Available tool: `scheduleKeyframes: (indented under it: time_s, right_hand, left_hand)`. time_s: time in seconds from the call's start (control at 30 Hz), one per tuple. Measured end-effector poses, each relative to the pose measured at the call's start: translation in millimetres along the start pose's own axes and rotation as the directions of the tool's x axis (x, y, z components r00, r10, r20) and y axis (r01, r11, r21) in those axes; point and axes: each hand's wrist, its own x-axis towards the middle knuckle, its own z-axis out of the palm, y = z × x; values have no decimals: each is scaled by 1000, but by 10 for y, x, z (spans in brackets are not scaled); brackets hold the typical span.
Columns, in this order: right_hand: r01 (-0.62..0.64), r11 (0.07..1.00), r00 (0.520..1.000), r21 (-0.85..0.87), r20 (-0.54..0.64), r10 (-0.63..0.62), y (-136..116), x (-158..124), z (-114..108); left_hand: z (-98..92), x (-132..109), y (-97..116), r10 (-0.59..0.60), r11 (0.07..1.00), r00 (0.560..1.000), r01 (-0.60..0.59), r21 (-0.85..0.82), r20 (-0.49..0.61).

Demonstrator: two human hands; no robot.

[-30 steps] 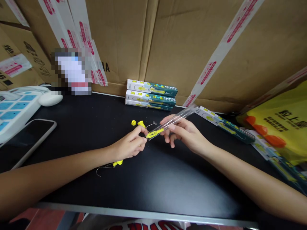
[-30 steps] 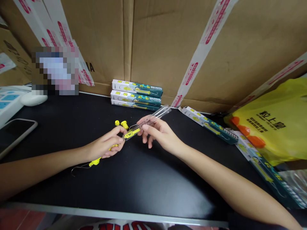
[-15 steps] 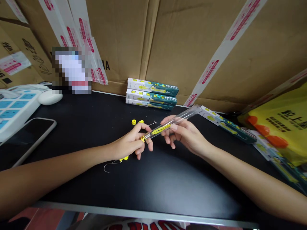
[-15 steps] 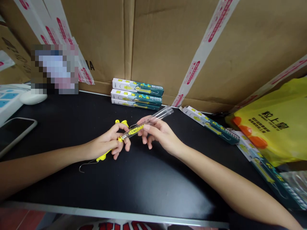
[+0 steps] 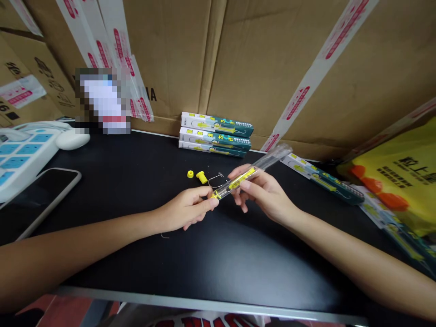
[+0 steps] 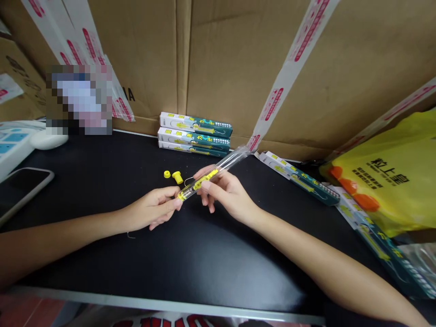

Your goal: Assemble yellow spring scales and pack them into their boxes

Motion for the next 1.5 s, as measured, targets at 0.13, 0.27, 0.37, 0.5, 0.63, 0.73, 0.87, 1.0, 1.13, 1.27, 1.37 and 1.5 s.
scheduleKeyframes:
  time_s: [0.13,0.27,0.37,0.5,0.63,0.73,0.87,1.0,1.13,1.27,1.37,1.5]
  right_hand:
    - [-22,999,996,-28,91,25,40,0,42]
    - [-44,998,983,-35,178,50,72,-11,80]
    - [-48,998,976,-40,210,56,91,-24,106]
    - [-43,999,973,-12,228,44,111,-38,127]
    - [-53,997,960,57,278,36,120,-51,133]
    - [-60,995,959,82,282,35,120,-66,147]
    - [-87,992,953,97,299,54,124,-89,173]
    - [-79,993,957,89,286,51,135,-94,169]
    - [-64,994,976,87,211,45,125,-53,106]
    - [-32,994,993,103,113,20,18,16,-3]
    - [-6,997,1000,78,29,4,-119,56,-91]
    - [24,999,999,47,-48,-22,-261,80,-172]
  left_hand:
    - [-13,-14,29,28,999,1000,-27,-40,9]
    - [-32,-24,52,59,997,997,-56,-52,56]
    - [-44,-22,54,60,997,994,-54,-62,95]
    - [-53,-12,46,45,998,994,-39,-58,101]
    - [-50,4,28,58,995,996,-52,-84,71]
    - [-46,21,6,72,991,996,-65,-116,54]
    - [-48,43,-16,40,984,999,-34,-176,29]
    - [-60,42,-7,18,978,1000,-14,-209,15]
    - [-62,30,28,3,962,1000,-5,-274,-9]
    - [-65,44,28,-8,934,1000,1,-358,-17]
    - [-75,64,8,-41,924,999,38,-381,0]
    - [-62,78,-13,-14,957,1000,15,-289,7]
